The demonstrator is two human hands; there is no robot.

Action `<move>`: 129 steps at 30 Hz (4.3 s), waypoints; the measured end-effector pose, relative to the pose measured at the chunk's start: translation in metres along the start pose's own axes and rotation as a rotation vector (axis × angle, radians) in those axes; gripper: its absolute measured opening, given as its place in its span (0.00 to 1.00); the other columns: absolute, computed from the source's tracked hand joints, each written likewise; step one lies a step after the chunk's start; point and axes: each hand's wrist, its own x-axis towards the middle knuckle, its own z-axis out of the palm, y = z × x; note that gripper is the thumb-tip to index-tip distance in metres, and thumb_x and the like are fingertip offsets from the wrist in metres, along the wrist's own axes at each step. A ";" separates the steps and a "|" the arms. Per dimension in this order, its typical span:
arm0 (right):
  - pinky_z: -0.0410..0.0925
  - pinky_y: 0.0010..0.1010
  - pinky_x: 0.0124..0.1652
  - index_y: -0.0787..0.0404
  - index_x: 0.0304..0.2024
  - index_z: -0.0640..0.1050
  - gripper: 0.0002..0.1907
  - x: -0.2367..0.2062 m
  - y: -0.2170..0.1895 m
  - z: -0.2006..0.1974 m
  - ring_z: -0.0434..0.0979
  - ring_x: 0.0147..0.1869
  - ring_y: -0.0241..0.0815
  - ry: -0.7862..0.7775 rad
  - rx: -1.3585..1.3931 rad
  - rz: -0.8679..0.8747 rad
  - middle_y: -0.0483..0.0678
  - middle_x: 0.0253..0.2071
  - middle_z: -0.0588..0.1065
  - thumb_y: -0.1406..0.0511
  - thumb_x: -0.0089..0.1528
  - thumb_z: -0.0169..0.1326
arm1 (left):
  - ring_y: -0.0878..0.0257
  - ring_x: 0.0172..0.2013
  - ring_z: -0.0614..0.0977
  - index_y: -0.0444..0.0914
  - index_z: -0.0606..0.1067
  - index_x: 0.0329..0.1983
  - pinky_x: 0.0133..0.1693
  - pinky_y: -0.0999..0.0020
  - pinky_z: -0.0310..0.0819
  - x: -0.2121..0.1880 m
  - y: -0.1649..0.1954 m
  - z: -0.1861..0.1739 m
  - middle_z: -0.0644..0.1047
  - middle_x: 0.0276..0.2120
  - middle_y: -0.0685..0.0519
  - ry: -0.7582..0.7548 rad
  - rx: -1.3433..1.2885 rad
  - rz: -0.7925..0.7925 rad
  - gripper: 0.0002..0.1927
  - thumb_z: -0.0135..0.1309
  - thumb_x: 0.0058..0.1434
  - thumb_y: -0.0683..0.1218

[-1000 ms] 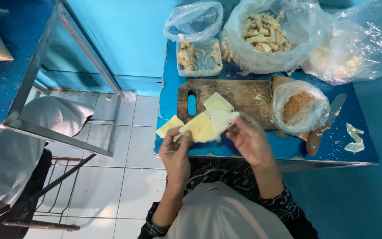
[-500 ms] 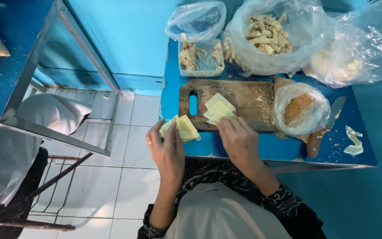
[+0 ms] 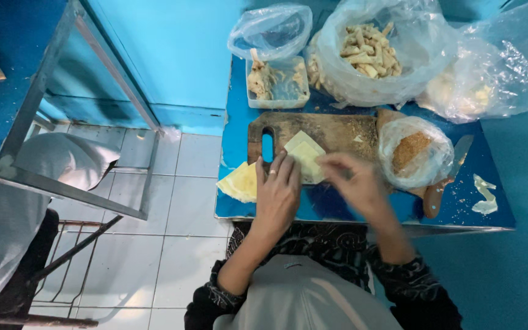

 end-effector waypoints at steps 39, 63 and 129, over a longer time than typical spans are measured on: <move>0.66 0.44 0.50 0.55 0.40 0.81 0.13 0.191 -0.011 0.035 0.67 0.57 0.56 -0.296 -0.707 -0.389 0.53 0.50 0.65 0.75 0.59 0.51 | 0.51 0.67 0.66 0.30 0.70 0.63 0.64 0.28 0.47 0.000 0.000 -0.013 0.69 0.64 0.42 0.018 0.032 -0.075 0.27 0.51 0.67 0.52; 0.64 0.49 0.51 0.46 0.71 0.66 0.38 0.074 0.041 -0.016 0.67 0.61 0.54 -0.142 -1.101 -0.809 0.55 0.65 0.65 0.64 0.58 0.59 | 0.53 0.69 0.67 0.29 0.73 0.60 0.67 0.31 0.45 0.003 0.004 -0.006 0.72 0.62 0.44 -0.004 0.084 -0.067 0.24 0.50 0.70 0.51; 0.73 0.40 0.43 0.59 0.52 0.76 0.17 -0.013 0.006 0.019 0.80 0.48 0.52 0.336 -0.460 -0.464 0.50 0.44 0.78 0.68 0.59 0.59 | 0.50 0.64 0.73 0.40 0.74 0.43 0.62 0.23 0.41 0.017 0.029 -0.012 0.74 0.55 0.50 0.137 0.004 -0.280 0.07 0.57 0.64 0.44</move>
